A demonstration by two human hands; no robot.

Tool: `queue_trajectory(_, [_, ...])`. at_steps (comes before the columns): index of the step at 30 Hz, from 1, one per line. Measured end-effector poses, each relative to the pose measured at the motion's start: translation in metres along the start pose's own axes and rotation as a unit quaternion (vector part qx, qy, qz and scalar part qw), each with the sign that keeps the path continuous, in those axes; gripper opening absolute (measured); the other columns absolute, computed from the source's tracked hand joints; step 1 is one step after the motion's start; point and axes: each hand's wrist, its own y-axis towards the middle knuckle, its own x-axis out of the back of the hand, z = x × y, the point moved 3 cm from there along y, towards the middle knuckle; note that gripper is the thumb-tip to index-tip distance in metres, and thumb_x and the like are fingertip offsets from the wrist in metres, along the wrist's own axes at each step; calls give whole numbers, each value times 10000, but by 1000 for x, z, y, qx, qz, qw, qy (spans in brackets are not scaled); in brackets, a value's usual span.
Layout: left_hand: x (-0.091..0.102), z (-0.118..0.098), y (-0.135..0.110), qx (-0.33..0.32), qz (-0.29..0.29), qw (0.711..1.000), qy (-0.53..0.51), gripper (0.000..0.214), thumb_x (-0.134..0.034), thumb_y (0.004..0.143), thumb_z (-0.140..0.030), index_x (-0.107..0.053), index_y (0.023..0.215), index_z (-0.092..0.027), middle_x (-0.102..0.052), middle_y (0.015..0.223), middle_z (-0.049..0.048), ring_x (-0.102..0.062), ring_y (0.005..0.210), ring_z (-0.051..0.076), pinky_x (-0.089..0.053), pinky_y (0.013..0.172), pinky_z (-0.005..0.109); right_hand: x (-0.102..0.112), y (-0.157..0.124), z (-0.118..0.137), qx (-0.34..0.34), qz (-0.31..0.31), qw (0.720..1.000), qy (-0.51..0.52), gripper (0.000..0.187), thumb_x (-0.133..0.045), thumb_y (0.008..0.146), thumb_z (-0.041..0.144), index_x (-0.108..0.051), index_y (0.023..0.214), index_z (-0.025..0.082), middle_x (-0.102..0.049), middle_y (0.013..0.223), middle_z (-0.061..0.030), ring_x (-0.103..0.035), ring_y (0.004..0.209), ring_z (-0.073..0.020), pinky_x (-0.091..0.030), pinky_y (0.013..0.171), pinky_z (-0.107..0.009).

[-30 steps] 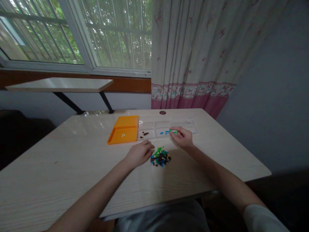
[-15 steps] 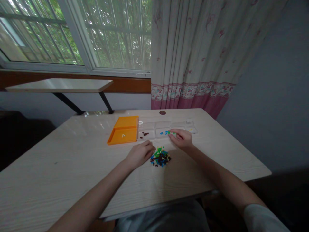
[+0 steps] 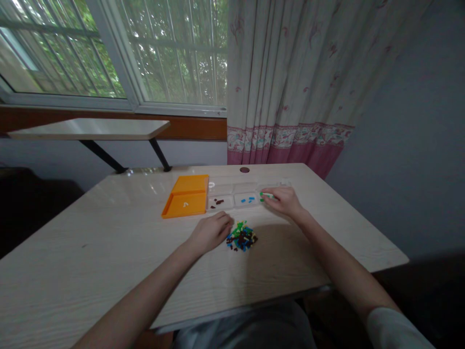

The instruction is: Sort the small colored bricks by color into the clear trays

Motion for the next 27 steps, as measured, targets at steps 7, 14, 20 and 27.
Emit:
queue_trajectory(7, [6, 4, -2, 40, -46, 998, -14, 156, -443, 776, -225, -579, 843, -192, -637, 795, 26, -559, 663, 131, -379, 602, 213, -3, -6, -49, -171, 164, 965, -112, 230, -524, 761, 393, -673, 861, 250, -655, 650, -17, -574, 600, -162, -335, 526, -237])
queue_trajectory(14, [6, 5, -1, 41, -73, 994, -68, 159, -479, 762, -230, -617, 828, -186, -641, 797, 22, -535, 620, 113, -382, 594, 201, -9, -7, -50, -178, 196, 957, -121, 246, -496, 782, 367, -664, 918, 249, -665, 706, -36, -584, 664, -172, -334, 553, -239])
queue_trajectory(20, [3, 8, 3, 68, -109, 979, -155, 178, -513, 765, -261, -655, 836, -179, -621, 694, 4, -476, 528, 84, -371, 535, 184, -22, -3, 2, -86, 188, 978, -28, 246, -448, 830, 309, -654, 932, 222, -668, 693, -16, -585, 618, -126, -347, 564, -209])
queue_trajectory(27, [0, 7, 5, 109, -105, 958, -244, 202, -559, 740, -309, -668, 795, -148, -477, 507, -39, -362, 456, 65, -261, 434, 164, -47, -11, 69, 24, 140, 987, 74, 177, -519, 797, 306, -659, 887, 248, -672, 647, 25, -585, 562, -92, -366, 546, -181])
